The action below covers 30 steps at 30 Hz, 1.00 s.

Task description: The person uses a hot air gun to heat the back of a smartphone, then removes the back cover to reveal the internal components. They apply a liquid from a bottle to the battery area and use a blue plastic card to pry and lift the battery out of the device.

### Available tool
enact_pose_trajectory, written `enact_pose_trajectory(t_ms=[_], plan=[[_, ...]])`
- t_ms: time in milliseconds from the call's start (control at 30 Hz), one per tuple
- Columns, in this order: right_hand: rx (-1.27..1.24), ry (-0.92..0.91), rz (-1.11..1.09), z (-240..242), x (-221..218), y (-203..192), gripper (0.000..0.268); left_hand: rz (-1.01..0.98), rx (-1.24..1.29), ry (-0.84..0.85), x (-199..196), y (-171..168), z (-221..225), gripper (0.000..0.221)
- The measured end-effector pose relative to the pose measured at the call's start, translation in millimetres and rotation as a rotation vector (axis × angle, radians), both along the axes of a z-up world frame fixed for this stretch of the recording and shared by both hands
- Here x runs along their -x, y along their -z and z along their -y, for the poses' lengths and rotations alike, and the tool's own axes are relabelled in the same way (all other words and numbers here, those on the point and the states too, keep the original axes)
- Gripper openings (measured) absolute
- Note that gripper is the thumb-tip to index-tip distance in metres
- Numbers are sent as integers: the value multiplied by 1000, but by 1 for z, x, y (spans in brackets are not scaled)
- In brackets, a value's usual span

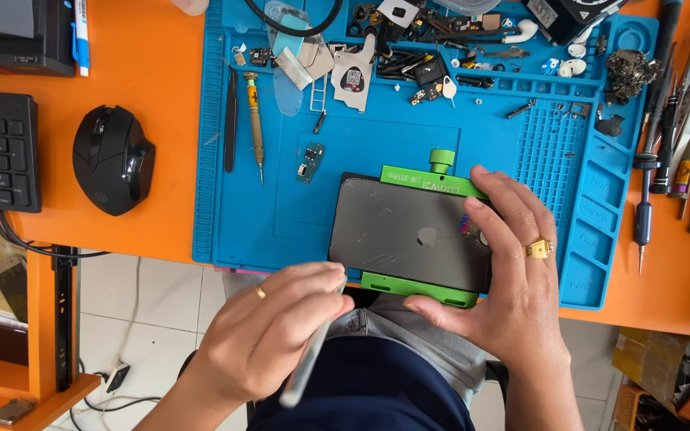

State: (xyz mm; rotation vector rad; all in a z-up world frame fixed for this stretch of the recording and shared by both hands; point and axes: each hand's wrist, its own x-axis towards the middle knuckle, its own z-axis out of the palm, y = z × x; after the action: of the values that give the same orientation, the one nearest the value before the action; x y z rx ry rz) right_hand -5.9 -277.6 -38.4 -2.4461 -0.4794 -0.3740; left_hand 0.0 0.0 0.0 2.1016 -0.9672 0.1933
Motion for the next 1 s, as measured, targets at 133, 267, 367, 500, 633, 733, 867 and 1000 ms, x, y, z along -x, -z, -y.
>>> enact_pose_trajectory(t_ms=[133,267,367,500,633,733,867,1000], plan=[[0,14,-23,-1,0,-4,93,168,33,-3,7,17,-4,37],[8,5,-17,0,1,-2,94,352,47,6,6,23,-2,24],[11,3,-6,-1,0,-2,95,400,42,2,8,27,-1,23],[7,0,17,-2,-1,-4,92,161,139,-16,14,31,-4,32],[5,-12,3,-1,-1,-6,91,-30,48,-52,0,-6,2,35],[70,-14,0,-1,-3,-18,91,33,-53,15,-1,-7,0,18],[178,-55,78,2,-34,-62,54,115,79,74,3,2,-1,16],[355,-47,500,-17,-112,-123,44,11,450,-150,26,12,2,20]])
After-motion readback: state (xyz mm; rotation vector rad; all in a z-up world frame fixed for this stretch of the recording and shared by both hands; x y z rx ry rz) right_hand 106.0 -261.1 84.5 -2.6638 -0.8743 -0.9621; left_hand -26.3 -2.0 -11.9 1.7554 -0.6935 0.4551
